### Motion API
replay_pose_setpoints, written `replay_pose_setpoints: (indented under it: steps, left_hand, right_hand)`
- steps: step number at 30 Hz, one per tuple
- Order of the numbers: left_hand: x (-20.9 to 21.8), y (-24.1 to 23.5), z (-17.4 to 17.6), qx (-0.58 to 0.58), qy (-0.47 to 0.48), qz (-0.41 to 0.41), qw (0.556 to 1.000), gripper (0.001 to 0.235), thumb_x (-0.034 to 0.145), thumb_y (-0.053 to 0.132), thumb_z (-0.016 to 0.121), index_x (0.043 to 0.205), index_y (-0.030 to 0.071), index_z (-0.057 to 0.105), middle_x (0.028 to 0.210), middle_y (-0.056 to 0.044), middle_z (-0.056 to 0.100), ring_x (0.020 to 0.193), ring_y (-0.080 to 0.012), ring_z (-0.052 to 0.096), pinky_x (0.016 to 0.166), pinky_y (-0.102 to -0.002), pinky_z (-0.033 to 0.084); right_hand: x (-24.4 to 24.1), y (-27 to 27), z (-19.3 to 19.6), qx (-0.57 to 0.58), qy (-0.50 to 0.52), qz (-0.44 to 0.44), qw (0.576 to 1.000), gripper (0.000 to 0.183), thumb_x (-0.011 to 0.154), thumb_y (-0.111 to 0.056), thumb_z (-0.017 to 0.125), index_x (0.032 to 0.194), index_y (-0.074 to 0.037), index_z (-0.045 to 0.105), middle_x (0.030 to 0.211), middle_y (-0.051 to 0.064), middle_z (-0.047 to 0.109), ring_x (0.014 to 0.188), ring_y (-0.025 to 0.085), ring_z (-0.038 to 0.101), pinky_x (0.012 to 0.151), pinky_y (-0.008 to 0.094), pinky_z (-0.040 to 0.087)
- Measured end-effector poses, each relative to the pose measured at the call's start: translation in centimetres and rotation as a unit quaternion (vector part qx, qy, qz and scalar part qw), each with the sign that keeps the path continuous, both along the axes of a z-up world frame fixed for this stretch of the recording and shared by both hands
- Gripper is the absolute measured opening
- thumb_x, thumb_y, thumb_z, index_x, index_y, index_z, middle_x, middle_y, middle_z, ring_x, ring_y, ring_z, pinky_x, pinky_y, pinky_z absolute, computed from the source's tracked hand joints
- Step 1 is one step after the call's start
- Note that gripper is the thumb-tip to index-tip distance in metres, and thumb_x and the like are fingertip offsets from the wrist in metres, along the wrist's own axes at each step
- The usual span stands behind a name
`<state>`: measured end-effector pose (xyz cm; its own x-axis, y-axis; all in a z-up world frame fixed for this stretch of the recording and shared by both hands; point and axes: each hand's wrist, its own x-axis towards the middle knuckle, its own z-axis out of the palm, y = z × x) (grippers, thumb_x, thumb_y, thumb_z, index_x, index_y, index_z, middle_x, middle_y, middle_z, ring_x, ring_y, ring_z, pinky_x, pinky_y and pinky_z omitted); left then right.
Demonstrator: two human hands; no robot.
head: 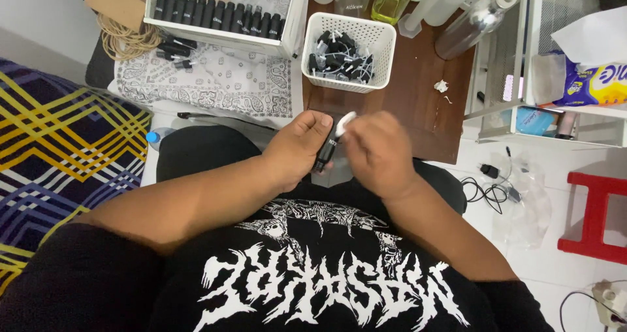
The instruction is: Assemble perfume atomizer components by inserting the pump mechanism and dip tube into the casing.
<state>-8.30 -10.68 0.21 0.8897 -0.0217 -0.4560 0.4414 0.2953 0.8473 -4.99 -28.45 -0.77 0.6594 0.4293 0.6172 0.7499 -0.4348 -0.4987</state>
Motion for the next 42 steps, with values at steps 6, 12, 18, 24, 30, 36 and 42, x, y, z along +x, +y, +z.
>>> replay_pose_setpoints:
  steps: [6,12,18,24,30,36,42]
  left_hand:
    - [1.5,0.0,-2.1,0.019,-0.02,0.002,1.0,0.029,0.107,0.028,0.056,0.087,0.009,0.065,0.054,-0.003,0.056,0.041,-0.0094,0.056,0.034,-0.019,0.045]
    - [1.7,-1.1,-4.0,0.011,-0.01,0.001,1.0,0.029,0.107,0.025,0.054,0.086,0.008,0.064,0.053,-0.001,0.055,0.043,-0.0063,0.054,0.038,-0.016,0.045]
    - [1.7,-2.1,-0.2,0.056,-0.011,-0.05,0.997,0.033,0.105,0.034,0.053,0.099,0.005,0.069,0.059,-0.014,0.062,0.05,-0.0169,0.063,0.044,-0.027,0.058]
    - [2.5,-3.0,-1.8,0.067,0.017,-0.061,0.996,0.037,0.106,0.029,0.05,0.119,-0.003,0.063,0.067,-0.008,0.061,0.055,-0.0133,0.064,0.046,-0.028,0.061]
    - [5.0,-1.4,1.7,0.024,0.04,0.012,0.999,0.037,0.107,0.019,0.045,0.14,0.005,0.051,0.095,-0.01,0.056,0.068,-0.0173,0.067,0.057,-0.029,0.066]
    - [10.1,5.1,1.2,0.231,-0.006,0.085,0.969,0.024,0.099,0.011,0.064,0.122,0.009,0.057,0.09,-0.007,0.067,0.068,-0.0125,0.067,0.055,-0.018,0.056]
    - [16.6,13.6,-8.0,0.34,-0.006,0.212,0.916,0.019,0.078,0.009,0.068,0.091,0.017,0.057,0.059,-0.003,0.062,0.049,-0.0101,0.063,0.047,-0.02,0.047]
  right_hand:
    - [-1.8,0.3,0.7,0.003,-0.01,0.075,0.997,0.004,0.088,-0.015,0.074,0.089,-0.012,0.071,0.082,0.008,0.068,0.078,0.034,0.067,0.072,0.047,0.054]
    - [-1.0,-0.9,-5.1,0.038,-0.045,0.066,0.996,0.015,0.084,-0.005,0.073,0.098,-0.009,0.072,0.087,0.011,0.067,0.085,0.038,0.066,0.077,0.051,0.055]
    - [1.7,-3.0,-2.2,0.001,-0.026,-0.001,1.0,0.004,0.093,-0.014,0.069,0.096,-0.011,0.07,0.081,0.005,0.064,0.075,0.033,0.064,0.074,0.044,0.054]
    - [0.4,-1.7,-3.2,0.028,-0.059,0.085,0.994,0.004,0.091,-0.015,0.066,0.092,-0.012,0.065,0.081,0.007,0.065,0.072,0.032,0.066,0.076,0.048,0.055]
    - [5.0,-6.6,-11.6,-0.038,0.17,-0.045,0.984,0.005,0.091,-0.018,0.074,0.097,-0.018,0.073,0.077,0.007,0.066,0.082,0.033,0.068,0.074,0.044,0.055]
    - [8.3,-9.6,-19.3,-0.122,0.581,-0.124,0.795,0.022,0.088,-0.037,0.07,0.103,-0.023,0.078,0.092,0.01,0.078,0.096,0.033,0.074,0.084,0.043,0.054]
    - [9.0,-8.3,-22.0,-0.136,0.609,-0.084,0.777,0.021,0.085,-0.037,0.072,0.097,-0.021,0.08,0.087,0.013,0.078,0.09,0.033,0.074,0.079,0.041,0.056]
